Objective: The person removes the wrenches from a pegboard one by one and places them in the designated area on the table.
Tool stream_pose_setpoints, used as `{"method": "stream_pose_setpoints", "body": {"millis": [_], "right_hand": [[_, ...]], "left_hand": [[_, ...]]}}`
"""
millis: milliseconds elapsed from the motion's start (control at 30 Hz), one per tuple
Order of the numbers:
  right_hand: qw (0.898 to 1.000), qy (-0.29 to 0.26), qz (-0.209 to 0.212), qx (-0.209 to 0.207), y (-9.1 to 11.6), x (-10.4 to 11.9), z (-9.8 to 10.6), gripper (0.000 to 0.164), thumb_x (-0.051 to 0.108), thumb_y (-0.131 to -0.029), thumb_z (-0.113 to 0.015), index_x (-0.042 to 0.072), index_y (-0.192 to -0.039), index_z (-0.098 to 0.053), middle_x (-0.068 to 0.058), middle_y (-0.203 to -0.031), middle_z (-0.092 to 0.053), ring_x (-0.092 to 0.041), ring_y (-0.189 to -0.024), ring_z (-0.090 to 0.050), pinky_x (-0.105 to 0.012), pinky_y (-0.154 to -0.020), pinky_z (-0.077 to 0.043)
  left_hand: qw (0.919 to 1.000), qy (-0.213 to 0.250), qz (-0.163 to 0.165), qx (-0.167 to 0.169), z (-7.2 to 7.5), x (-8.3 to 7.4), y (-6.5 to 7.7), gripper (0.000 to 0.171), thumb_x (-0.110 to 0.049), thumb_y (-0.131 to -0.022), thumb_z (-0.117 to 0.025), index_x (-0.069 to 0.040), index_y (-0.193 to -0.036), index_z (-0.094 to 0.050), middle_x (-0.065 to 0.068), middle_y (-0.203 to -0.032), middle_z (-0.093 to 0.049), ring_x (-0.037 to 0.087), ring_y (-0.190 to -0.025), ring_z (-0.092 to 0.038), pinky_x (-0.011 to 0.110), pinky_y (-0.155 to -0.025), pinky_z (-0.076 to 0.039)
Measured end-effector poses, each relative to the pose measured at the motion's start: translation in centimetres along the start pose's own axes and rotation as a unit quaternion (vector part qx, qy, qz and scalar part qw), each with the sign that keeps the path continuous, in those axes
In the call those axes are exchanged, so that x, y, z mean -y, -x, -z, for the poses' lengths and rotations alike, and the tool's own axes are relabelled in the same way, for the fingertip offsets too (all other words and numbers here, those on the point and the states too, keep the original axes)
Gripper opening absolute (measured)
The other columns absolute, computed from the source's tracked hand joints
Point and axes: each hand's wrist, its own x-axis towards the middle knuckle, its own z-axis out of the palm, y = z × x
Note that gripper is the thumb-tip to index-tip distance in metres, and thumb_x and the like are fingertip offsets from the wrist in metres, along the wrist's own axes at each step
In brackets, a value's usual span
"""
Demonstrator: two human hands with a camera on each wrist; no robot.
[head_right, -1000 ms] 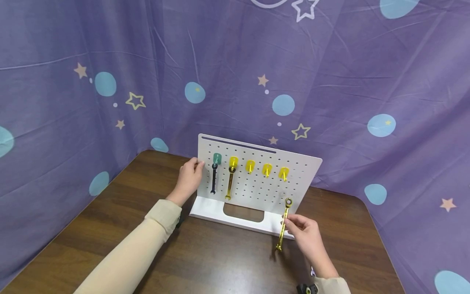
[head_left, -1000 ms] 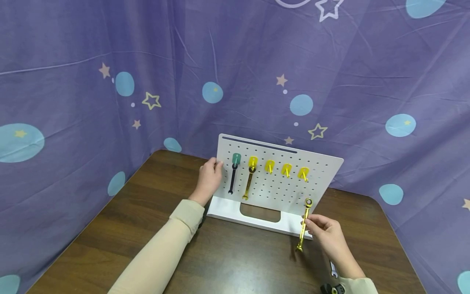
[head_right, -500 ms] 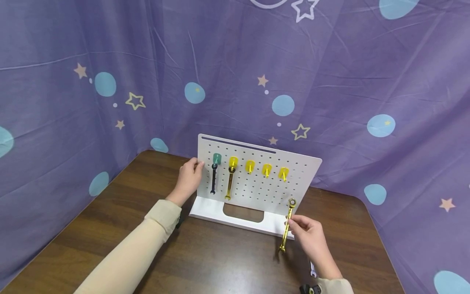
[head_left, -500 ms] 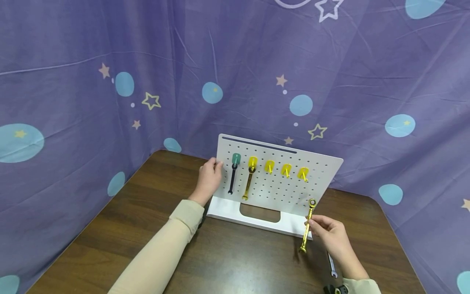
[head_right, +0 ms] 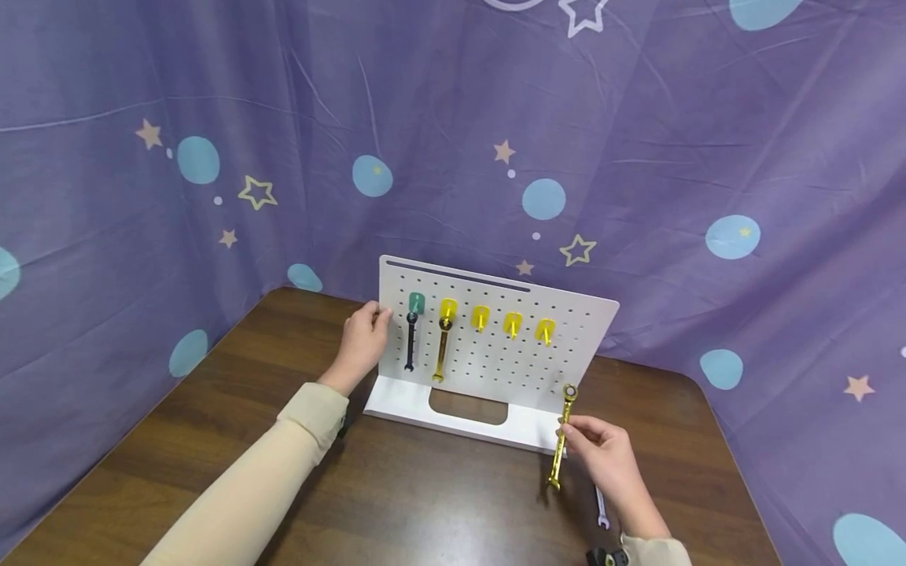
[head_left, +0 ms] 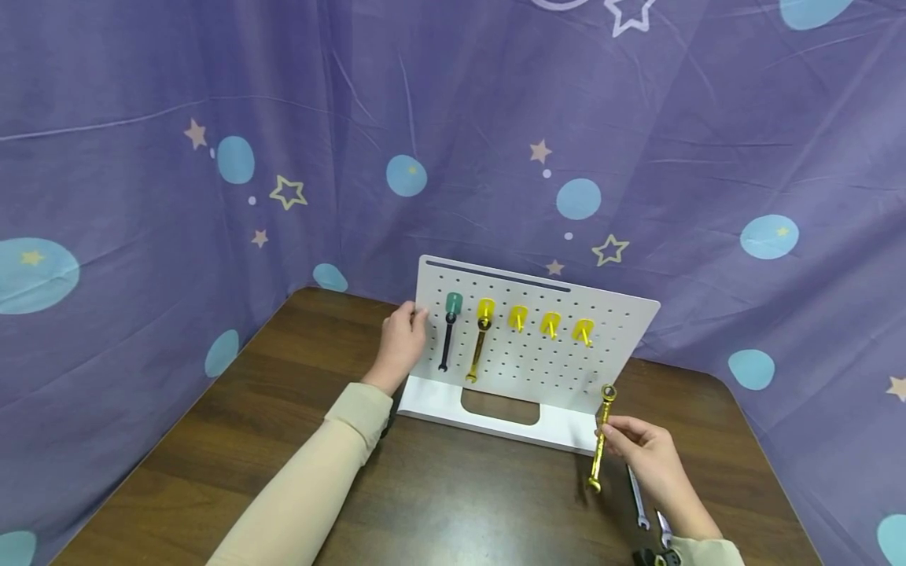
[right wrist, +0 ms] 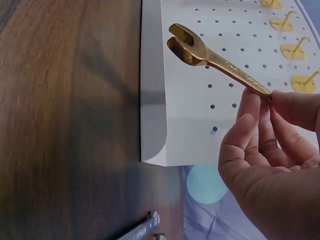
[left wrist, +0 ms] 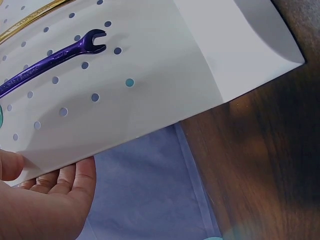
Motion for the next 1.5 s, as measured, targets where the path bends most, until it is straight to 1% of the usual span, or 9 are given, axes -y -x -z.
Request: {"method": "stream_pose_setpoints", "body": {"millis": [167, 300, 533, 700, 833, 1033, 1200, 1333, 1500], "right_hand": [[1.0, -0.003, -0.014, 0.002, 0.0, -0.4, 0.6, 0.027, 0.006, -0.099, -0.068, -0.015, -0.116, -0.065, -0.02, -0.1, -0.072, -0.013, -0.08, -0.067, -0.03, -0.073, -0.057], [1.0, -0.001, -0.025, -0.001, 0.0, -0.8, 0.9, 0.025, 0.005, -0.098, -0.068, -0.014, -0.115, -0.066, -0.018, -0.097, -0.072, -0.014, -0.076, -0.067, -0.03, -0.07, -0.057], [1.0, -0.005, -0.013, 0.001, 0.5, -1.0, 1.4, 0.027, 0.005, -0.097, -0.069, -0.016, -0.114, -0.065, -0.024, -0.098, -0.072, -0.013, -0.077, -0.068, -0.032, -0.071, -0.058], [1.0, 0.014, -0.019, 0.0, 0.8, -1.3, 2.0, 0.028, 0.006, -0.098, -0.07, -0.016, -0.114, -0.066, -0.02, -0.097, -0.072, -0.012, -0.078, -0.067, -0.029, -0.07, -0.057], [0.999, 0.027, -0.035, 0.003, 1.0, -1.6, 2.5, 0.03, 0.009, -0.098, -0.069, -0.015, -0.116, -0.065, -0.02, -0.099, -0.072, -0.012, -0.081, -0.067, -0.03, -0.073, -0.057], [0.998, 0.016, -0.053, 0.004, 1.1, -2.1, 3.4, 0.032, 0.007, -0.099, -0.068, -0.017, -0.119, -0.063, -0.023, -0.102, -0.071, -0.013, -0.082, -0.068, -0.032, -0.074, -0.058], [0.998, 0.016, -0.06, -0.001, 1.4, -2.4, 4.2, 0.033, 0.005, -0.098, -0.069, -0.02, -0.119, -0.061, -0.021, -0.101, -0.072, -0.011, -0.08, -0.067, -0.03, -0.073, -0.058], [0.998, 0.028, -0.062, -0.004, 1.6, -2.8, 4.8, 0.034, 0.005, -0.098, -0.069, -0.02, -0.119, -0.061, -0.016, -0.098, -0.072, -0.012, -0.077, -0.066, -0.029, -0.069, -0.057], [0.996, 0.037, -0.076, 0.0, 2.0, -3.2, 5.4, 0.036, 0.008, -0.099, -0.068, -0.019, -0.121, -0.061, -0.016, -0.099, -0.072, -0.014, -0.077, -0.065, -0.03, -0.07, -0.056]], "left_hand": [[1.0, 0.0, 0.004, 0.002, 0.0, 0.1, 0.0, 0.023, -0.015, -0.108, -0.053, 0.002, -0.096, -0.06, 0.016, -0.081, -0.061, 0.027, -0.072, -0.055, 0.041, -0.063, -0.048], [0.9999, 0.002, 0.01, 0.006, -0.1, 0.2, 0.0, 0.023, -0.017, -0.108, -0.052, 0.002, -0.098, -0.061, 0.016, -0.081, -0.061, 0.027, -0.073, -0.056, 0.041, -0.064, -0.048], [1.0, 0.002, 0.006, 0.005, -0.1, 0.1, -0.1, 0.024, -0.017, -0.108, -0.051, 0.002, -0.098, -0.061, 0.014, -0.079, -0.059, 0.027, -0.072, -0.055, 0.04, -0.062, -0.047], [0.9999, 0.0, 0.008, 0.008, -0.1, 0.1, -0.1, 0.024, -0.018, -0.109, -0.051, 0.002, -0.099, -0.061, 0.015, -0.08, -0.06, 0.026, -0.072, -0.055, 0.04, -0.063, -0.047], [0.9999, 0.0, 0.006, 0.01, 0.0, 0.0, 0.0, 0.023, -0.017, -0.108, -0.052, 0.002, -0.1, -0.061, 0.015, -0.081, -0.062, 0.026, -0.073, -0.056, 0.04, -0.063, -0.048], [0.9999, 0.005, 0.011, 0.01, 0.0, 0.1, 0.0, 0.023, -0.017, -0.109, -0.051, 0.002, -0.102, -0.062, 0.017, -0.086, -0.063, 0.026, -0.075, -0.056, 0.04, -0.064, -0.048], [0.9999, 0.003, 0.009, 0.006, 0.0, 0.1, 0.0, 0.023, -0.017, -0.108, -0.052, 0.002, -0.101, -0.062, 0.016, -0.083, -0.062, 0.027, -0.073, -0.056, 0.04, -0.063, -0.048], [1.0, -0.001, 0.007, 0.006, 0.0, 0.0, -0.1, 0.023, -0.016, -0.108, -0.052, 0.003, -0.101, -0.062, 0.016, -0.081, -0.061, 0.027, -0.072, -0.056, 0.041, -0.063, -0.047], [0.9999, -0.001, 0.013, 0.008, -0.1, 0.0, 0.0, 0.023, -0.017, -0.108, -0.052, 0.002, -0.101, -0.062, 0.017, -0.083, -0.062, 0.027, -0.074, -0.056, 0.041, -0.064, -0.048]]}}
